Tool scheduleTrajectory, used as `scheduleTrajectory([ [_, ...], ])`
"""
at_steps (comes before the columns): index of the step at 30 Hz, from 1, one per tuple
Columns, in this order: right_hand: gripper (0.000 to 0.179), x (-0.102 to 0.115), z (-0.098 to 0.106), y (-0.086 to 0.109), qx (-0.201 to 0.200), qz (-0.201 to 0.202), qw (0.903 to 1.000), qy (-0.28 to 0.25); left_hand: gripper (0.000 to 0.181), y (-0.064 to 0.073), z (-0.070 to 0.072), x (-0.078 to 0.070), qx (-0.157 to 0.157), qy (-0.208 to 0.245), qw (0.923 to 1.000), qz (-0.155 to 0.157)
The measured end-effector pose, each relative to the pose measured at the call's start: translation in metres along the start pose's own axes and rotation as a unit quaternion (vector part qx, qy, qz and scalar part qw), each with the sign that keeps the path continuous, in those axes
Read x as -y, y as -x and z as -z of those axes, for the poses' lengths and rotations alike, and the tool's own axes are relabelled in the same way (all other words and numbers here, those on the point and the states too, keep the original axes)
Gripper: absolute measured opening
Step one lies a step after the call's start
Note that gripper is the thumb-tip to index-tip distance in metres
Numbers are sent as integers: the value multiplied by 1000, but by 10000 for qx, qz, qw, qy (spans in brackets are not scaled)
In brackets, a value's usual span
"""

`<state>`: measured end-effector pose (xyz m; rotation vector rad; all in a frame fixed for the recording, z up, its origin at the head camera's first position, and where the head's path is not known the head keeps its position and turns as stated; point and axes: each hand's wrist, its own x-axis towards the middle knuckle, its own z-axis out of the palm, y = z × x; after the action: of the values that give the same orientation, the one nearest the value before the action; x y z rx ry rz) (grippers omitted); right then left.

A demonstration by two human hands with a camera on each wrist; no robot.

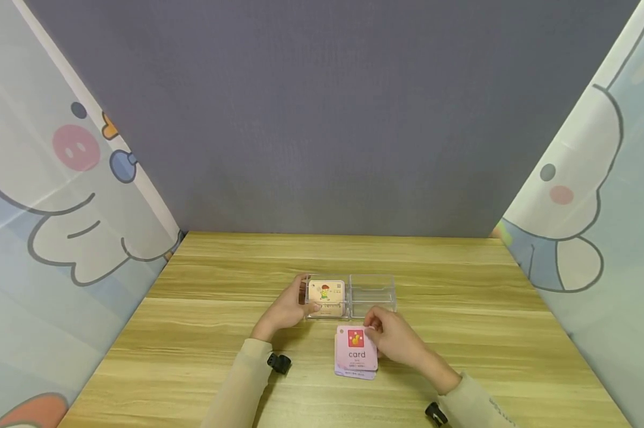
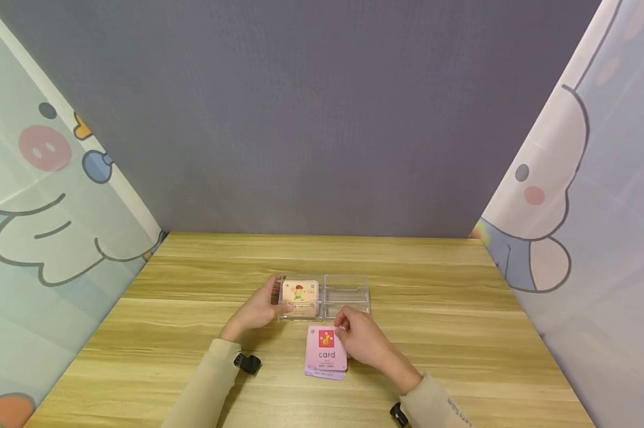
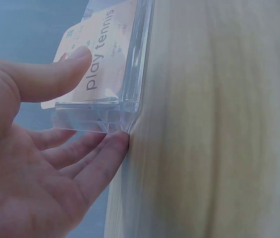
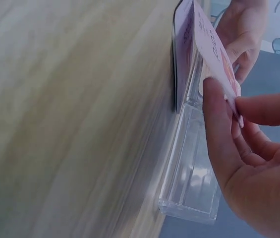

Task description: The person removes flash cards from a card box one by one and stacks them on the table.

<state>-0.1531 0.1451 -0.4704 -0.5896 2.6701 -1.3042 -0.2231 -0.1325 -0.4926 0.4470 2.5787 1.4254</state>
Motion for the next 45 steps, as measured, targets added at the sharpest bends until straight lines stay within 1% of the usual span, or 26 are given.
scheduleTrajectory([
  [4, 13, -2, -3, -2, -92, 199, 9982, 552, 80, 3, 1, 2, -29, -29, 10000, 22],
  [9, 15, -3, -4, -1, -249, 229, 9938, 1061, 80, 1, 0, 0, 61, -38, 10000, -47],
  [14, 13, -1, -4, 0, -141, 275, 9887, 1465, 78, -1, -2, -1, 3, -34, 10000, -16],
  [21, 12, -1, -7, -3, 128, 268, 9824, 1844, 79, -2, -2, 0, -30, -118, 9999, -41],
  [27, 12, -3, -10, -7, 217, 306, 9777, 2067, 79, -2, -2, 0, -39, -104, 9999, -44],
  [32, 11, -3, -12, -8, 303, 257, 9742, 2220, 79, -2, -2, -1, -17, -110, 9999, -55],
  [37, 17, -2, -14, -9, 306, 273, 9723, 2303, 79, -2, -2, -2, -31, -126, 9999, -59],
  [41, 16, -1, -14, -9, 294, 316, 9696, 2407, 79, -3, -2, -2, -33, -146, 9999, -45],
  [45, 19, -3, -16, -9, 210, 383, 9644, 2607, 79, -3, -2, -1, -36, -123, 9999, -49],
])
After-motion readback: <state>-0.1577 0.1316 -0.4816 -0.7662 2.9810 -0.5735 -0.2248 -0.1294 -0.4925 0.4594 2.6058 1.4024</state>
